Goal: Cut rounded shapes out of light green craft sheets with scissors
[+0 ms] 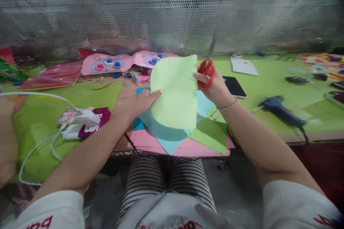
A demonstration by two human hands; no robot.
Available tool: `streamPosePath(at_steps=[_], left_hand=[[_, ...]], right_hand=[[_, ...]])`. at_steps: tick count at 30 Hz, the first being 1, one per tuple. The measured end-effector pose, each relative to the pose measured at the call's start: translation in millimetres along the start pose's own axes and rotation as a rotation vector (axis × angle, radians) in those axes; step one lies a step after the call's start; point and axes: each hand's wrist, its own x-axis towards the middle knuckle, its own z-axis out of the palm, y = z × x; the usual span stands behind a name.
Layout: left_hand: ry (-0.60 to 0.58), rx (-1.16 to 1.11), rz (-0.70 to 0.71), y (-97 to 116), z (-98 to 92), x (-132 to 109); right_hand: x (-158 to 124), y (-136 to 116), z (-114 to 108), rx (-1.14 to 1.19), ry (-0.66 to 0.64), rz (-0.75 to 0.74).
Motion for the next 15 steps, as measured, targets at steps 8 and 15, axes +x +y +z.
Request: streamPosePath(at_steps=[8, 15], left_hand=[[0.030, 0.251, -0.108, 25.4, 10.5, -13.0], [0.179, 0.096, -0.073, 18.9, 7.3, -8.3]], right_hand=[[2.7, 9.3, 1.5, -0.038, 0.059, 0.026], [4.0, 9.4, 2.2, 0.030, 0.032, 0.136]])
